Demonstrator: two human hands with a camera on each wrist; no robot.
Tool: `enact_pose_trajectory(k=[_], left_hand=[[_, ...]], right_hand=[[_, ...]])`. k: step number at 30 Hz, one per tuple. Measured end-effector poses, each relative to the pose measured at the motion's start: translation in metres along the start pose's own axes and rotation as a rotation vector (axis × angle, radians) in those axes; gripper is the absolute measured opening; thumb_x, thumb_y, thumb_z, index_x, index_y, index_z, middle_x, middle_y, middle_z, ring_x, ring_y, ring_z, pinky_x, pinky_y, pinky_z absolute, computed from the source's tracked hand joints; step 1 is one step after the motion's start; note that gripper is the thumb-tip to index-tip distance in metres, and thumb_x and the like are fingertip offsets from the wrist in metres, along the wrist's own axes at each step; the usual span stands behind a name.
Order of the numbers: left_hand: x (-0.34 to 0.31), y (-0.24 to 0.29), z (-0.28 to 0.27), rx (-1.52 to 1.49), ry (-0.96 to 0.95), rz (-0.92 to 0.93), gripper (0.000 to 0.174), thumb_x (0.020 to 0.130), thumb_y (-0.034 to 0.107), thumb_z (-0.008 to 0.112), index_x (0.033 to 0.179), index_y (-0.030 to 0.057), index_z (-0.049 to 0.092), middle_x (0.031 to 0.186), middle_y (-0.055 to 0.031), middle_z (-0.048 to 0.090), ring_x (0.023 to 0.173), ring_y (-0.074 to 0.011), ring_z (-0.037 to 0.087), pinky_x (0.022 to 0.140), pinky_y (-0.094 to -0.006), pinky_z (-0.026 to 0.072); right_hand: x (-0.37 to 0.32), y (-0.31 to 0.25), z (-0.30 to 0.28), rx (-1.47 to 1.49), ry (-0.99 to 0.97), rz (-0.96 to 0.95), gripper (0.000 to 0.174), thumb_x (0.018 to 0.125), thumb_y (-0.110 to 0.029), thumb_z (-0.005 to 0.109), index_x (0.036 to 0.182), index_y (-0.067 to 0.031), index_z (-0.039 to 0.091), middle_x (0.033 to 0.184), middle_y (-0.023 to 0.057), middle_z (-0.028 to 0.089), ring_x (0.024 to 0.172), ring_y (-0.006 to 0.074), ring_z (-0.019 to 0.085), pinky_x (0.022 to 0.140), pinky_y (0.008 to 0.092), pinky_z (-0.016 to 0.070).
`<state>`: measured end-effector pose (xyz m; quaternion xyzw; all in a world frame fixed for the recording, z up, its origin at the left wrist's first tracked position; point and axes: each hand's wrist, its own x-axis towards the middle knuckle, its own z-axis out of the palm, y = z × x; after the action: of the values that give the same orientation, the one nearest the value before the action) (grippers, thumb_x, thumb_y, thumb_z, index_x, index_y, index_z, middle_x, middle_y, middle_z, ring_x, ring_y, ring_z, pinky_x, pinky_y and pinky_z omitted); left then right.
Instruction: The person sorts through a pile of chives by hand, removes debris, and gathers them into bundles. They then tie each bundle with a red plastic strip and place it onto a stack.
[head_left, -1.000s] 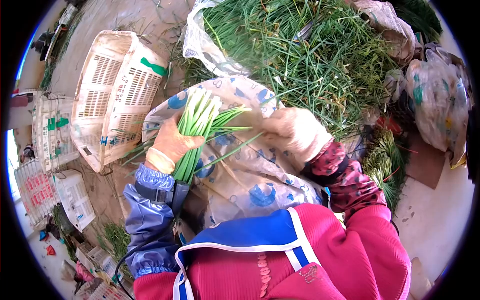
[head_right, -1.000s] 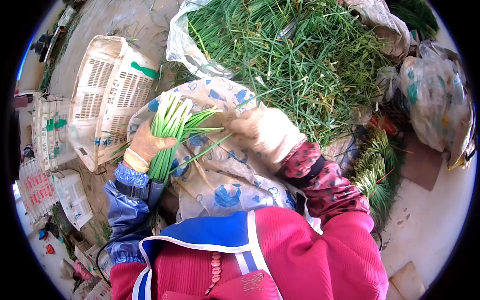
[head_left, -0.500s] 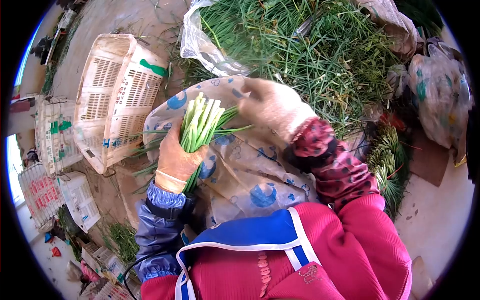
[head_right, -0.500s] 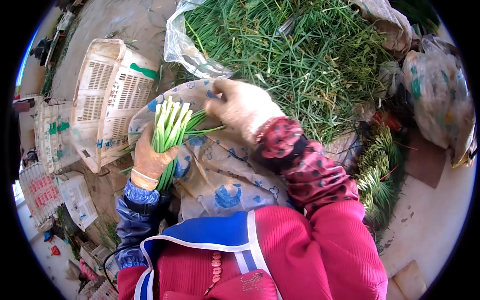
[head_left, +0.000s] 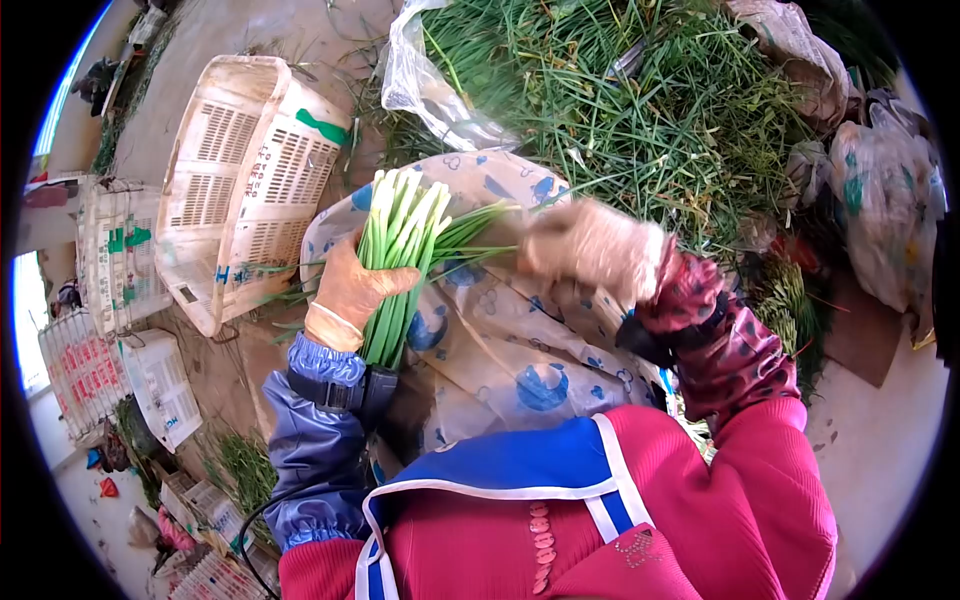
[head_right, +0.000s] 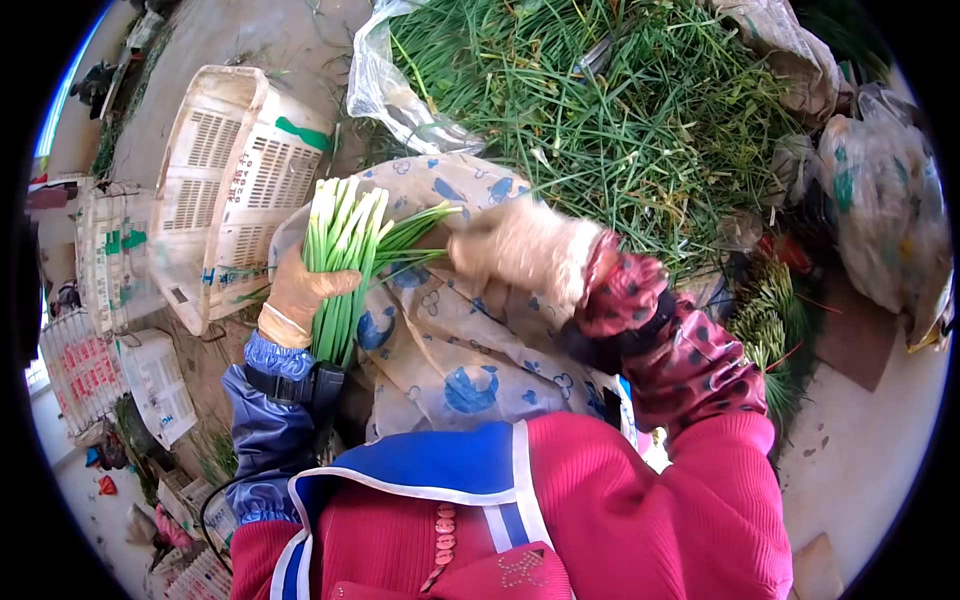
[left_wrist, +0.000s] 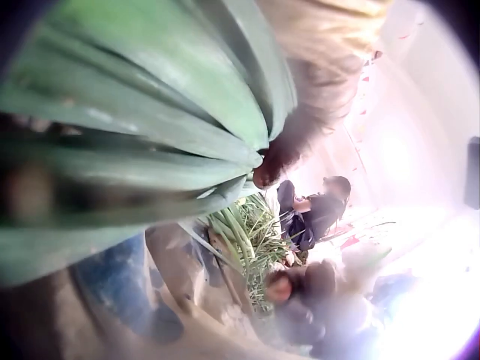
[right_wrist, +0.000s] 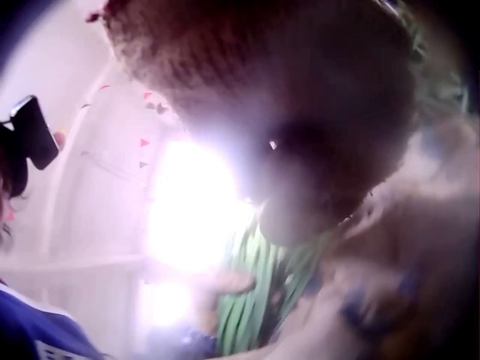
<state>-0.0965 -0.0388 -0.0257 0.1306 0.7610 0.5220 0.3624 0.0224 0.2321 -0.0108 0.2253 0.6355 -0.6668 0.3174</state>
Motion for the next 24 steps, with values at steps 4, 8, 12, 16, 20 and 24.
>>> enact_pose_trajectory(k=[4, 8, 12, 16, 20, 24], left_hand=[[0.002, 0.001, -0.002, -0.127, -0.04, 0.033, 0.055, 0.07, -0.003, 0.076, 0.123, 0.0, 0.062, 0.111, -0.0042, 0.069, 0.094, -0.014, 0.065, 0.087, -0.0291, 0.0512], [-0.002, 0.011, 0.003, -0.127, -0.024, 0.084, 0.052, 0.069, -0.001, 0.079, 0.12, 0.0004, 0.064, 0.109, -0.0052, 0.07, 0.094, -0.0126, 0.064, 0.088, -0.0283, 0.0508], [-0.002, 0.006, 0.004, -0.105, -0.032, 0.001, 0.051, 0.068, 0.0, 0.08, 0.116, 0.0006, 0.066, 0.106, -0.0047, 0.071, 0.092, -0.0123, 0.065, 0.086, -0.0285, 0.0512], [-0.004, 0.011, 0.004, -0.159, -0.062, -0.033, 0.056, 0.068, 0.001, 0.082, 0.12, -0.0002, 0.064, 0.109, -0.005, 0.07, 0.096, -0.0133, 0.064, 0.089, -0.0293, 0.051], [-0.007, 0.018, -0.005, -0.214, -0.046, 0.002, 0.067, 0.065, 0.004, 0.088, 0.125, -0.0006, 0.059, 0.113, -0.005, 0.067, 0.102, -0.0134, 0.062, 0.094, -0.0297, 0.0492], [-0.013, 0.048, -0.011, -0.123, -0.055, 0.15, 0.068, 0.068, 0.007, 0.087, 0.128, -0.0004, 0.057, 0.118, -0.0063, 0.065, 0.104, -0.0134, 0.062, 0.094, -0.03, 0.049]], right_hand=[[0.001, 0.019, 0.023, 0.23, -0.039, 0.02, 0.032, 0.093, -0.023, 0.061, 0.114, 0.0011, 0.063, 0.077, 0.0074, 0.066, 0.052, 0.0149, 0.058, 0.046, 0.0275, 0.0461], [0.031, 0.04, 0.022, 0.538, 0.051, -0.108, 0.037, 0.092, -0.023, 0.064, 0.119, 0.0013, 0.059, 0.076, 0.0072, 0.063, 0.047, 0.0134, 0.054, 0.04, 0.0274, 0.0411], [0.046, 0.025, 0.025, 0.478, 0.219, -0.177, 0.029, 0.091, -0.021, 0.068, 0.111, -0.0014, 0.064, 0.077, 0.0047, 0.061, 0.052, 0.0135, 0.055, 0.044, 0.0281, 0.0441], [0.055, 0.021, 0.024, 0.612, 0.082, -0.217, 0.021, 0.091, -0.015, 0.068, 0.107, -0.002, 0.067, 0.08, 0.0026, 0.063, 0.066, 0.0127, 0.059, 0.056, 0.0277, 0.0483], [0.063, 0.019, 0.025, 0.502, 0.165, -0.278, 0.011, 0.088, -0.01, 0.069, 0.096, -0.0023, 0.071, 0.086, 0.0029, 0.067, 0.076, 0.0116, 0.06, 0.069, 0.028, 0.0493], [0.065, 0.006, 0.021, 0.236, 0.142, -0.342, 0.011, 0.086, -0.007, 0.068, 0.096, -0.0021, 0.071, 0.087, 0.0028, 0.068, 0.075, 0.0113, 0.06, 0.068, 0.0269, 0.049]])
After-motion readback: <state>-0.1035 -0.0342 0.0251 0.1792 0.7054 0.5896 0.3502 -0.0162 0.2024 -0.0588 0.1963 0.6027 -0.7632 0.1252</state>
